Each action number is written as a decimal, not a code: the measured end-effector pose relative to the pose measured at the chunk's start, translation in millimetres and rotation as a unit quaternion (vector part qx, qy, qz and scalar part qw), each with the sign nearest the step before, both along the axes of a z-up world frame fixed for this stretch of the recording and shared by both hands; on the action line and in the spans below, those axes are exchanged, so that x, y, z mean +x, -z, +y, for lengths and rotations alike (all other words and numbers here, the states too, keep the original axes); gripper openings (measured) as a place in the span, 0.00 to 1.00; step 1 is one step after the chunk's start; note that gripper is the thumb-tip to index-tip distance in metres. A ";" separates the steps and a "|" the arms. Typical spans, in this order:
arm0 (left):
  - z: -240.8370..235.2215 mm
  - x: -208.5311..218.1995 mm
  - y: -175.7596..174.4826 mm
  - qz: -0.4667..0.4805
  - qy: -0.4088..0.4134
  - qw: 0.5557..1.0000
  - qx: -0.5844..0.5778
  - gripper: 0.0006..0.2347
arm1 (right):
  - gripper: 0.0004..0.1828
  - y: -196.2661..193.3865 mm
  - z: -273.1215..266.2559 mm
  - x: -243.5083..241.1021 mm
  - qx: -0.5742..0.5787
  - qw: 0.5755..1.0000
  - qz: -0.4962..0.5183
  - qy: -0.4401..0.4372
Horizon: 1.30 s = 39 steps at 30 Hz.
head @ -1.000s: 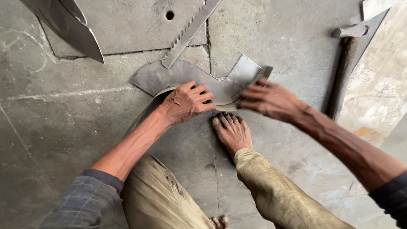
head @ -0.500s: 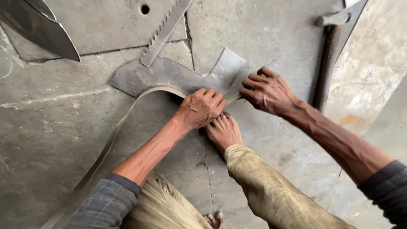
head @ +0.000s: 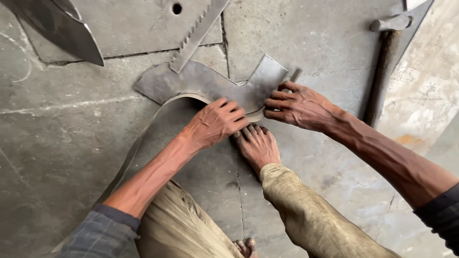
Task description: The recorder is seen measuring, shaping, and fitting metal strips onto a curved metal base on the floor, using a hammer and collaborating with another person.
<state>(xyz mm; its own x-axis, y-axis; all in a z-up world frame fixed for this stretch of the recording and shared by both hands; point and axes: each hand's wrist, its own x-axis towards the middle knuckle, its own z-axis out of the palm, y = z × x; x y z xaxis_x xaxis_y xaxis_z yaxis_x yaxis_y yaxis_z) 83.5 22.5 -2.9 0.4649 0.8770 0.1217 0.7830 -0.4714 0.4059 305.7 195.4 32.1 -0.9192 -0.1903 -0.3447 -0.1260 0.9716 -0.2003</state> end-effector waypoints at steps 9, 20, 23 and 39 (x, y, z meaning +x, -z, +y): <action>0.2 2.5 3.0 -0.032 -0.001 0.999 -0.008 0.03 | 0.17 3.6 12.7 1.0 0.003 1.000 -0.014 -0.025; -18.9 -17.1 18.6 0.011 -0.090 0.996 0.028 0.05 | 0.32 5.2 24.5 34.6 -0.104 0.908 0.075 0.399; -17.1 -18.3 4.2 -0.002 -0.102 0.994 0.035 0.04 | 0.31 7.7 20.8 33.2 -0.115 0.892 0.077 0.431; -32.2 -55.7 -23.8 0.034 -0.188 0.980 0.060 0.16 | 0.19 9.7 -47.4 1.9 -0.121 0.966 0.090 0.211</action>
<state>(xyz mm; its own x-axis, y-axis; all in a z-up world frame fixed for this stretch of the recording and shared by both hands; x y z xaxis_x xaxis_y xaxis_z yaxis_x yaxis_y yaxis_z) 27.8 -9.6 20.9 0.1217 0.9693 0.2136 0.9341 -0.1846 0.3056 307.6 148.0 22.4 -0.9734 0.1594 -0.1645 0.2171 0.8713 -0.4400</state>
